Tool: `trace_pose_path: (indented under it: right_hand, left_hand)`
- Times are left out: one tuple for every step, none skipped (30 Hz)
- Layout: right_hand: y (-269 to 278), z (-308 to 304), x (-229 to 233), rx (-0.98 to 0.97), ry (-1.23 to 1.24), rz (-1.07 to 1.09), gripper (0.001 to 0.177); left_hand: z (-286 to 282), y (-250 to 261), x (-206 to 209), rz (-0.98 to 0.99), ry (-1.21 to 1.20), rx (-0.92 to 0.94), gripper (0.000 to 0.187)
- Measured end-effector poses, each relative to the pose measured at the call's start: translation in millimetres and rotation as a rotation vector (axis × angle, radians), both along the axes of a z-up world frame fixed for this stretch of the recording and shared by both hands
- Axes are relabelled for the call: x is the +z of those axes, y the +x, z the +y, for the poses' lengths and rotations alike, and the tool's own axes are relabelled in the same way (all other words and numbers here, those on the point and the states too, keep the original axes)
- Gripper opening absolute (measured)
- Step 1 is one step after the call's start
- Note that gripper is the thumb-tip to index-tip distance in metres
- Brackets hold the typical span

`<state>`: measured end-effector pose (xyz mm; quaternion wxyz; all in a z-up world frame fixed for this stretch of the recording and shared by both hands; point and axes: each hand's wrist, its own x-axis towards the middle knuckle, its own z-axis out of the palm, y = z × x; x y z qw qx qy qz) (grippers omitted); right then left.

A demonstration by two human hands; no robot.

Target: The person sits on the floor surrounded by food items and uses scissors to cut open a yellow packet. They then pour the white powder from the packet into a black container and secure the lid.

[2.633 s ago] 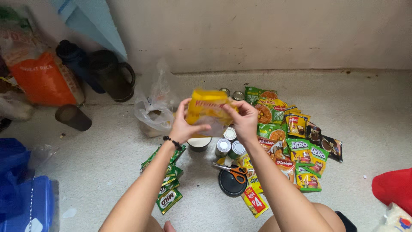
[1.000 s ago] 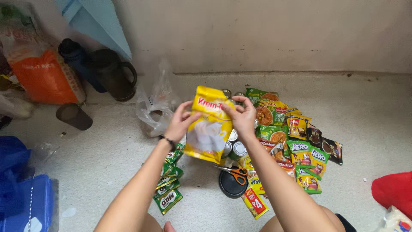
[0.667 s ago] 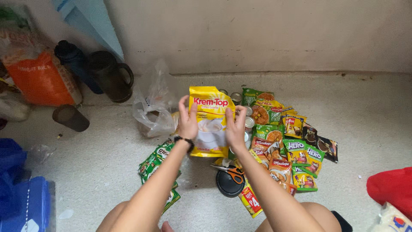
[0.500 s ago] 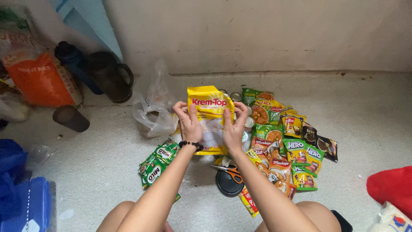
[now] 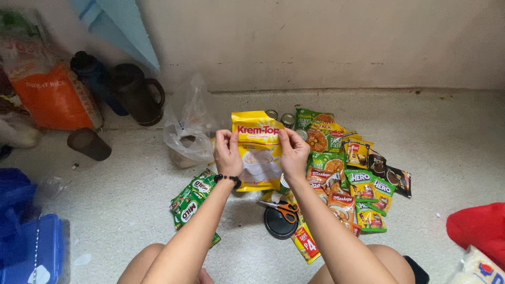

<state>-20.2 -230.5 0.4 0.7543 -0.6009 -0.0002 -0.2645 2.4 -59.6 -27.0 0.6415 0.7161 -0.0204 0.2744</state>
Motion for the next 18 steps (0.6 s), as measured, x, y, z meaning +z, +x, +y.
trace_pose_path:
  right_hand:
    - [0,0,1,0.025,0.082,-0.005,0.024]
    - [0,-1,3,0.050,0.163,-0.010,0.026]
    - [-1,-2,4,0.074,0.199,0.028,0.029]
    - [-3,-5,6,0.095,0.233,0.065,0.034]
    - [-3,-8,6,0.116,0.268,0.103,0.039]
    - [-4,-11,6,0.154,0.250,0.119,0.034]
    - [-4,-15,6,0.193,0.232,0.134,0.030]
    - [-2,-19,8,0.232,0.215,0.145,0.026]
    - [-1,-22,8,0.273,0.202,0.185,0.026]
    - [0,-24,9,0.317,0.189,0.224,0.025]
    - [1,-25,10,0.362,0.175,0.264,0.025]
    - [1,-27,11,0.408,0.170,0.272,0.024]
    - [1,-28,14,0.454,0.164,0.281,0.024]
    - [0,-28,16,0.500,0.158,0.289,0.024]
    - [-1,-29,19,0.529,0.078,0.312,0.024]
    - [-3,-30,23,0.556,-0.002,0.336,0.023]
    - [-7,-32,25,0.583,-0.083,0.360,0.023]
    - [-9,-33,28,0.618,-0.127,0.413,0.023]
  left_hand:
    - [2,3,-4,0.072,-0.049,-0.027,0.020]
    - [5,6,-7,0.144,-0.099,-0.055,0.020]
    - [8,9,-8,0.157,-0.218,-0.142,0.020]
    - [11,11,-8,0.170,-0.338,-0.231,0.021]
    - [13,12,-8,0.183,-0.458,-0.321,0.021]
    - [15,10,-7,0.281,-0.518,-0.382,0.020]
    - [19,8,-4,0.380,-0.578,-0.442,0.023]
    - [24,8,1,0.477,-0.635,-0.502,0.030]
    - [26,7,5,0.511,-0.600,-0.552,0.031]
    - [30,6,10,0.543,-0.564,-0.599,0.033]
    - [33,5,14,0.575,-0.528,-0.646,0.035]
    - [35,6,17,0.525,-0.485,-0.642,0.034]
    - [35,8,20,0.474,-0.442,-0.637,0.033]
    - [37,10,21,0.424,-0.398,-0.631,0.032]
    - [39,11,22,0.412,-0.377,-0.625,0.029]
    - [40,12,21,0.401,-0.357,-0.619,0.027]
    - [42,12,19,0.390,-0.337,-0.614,0.025]
    - [43,13,18,0.360,-0.317,-0.607,0.023]
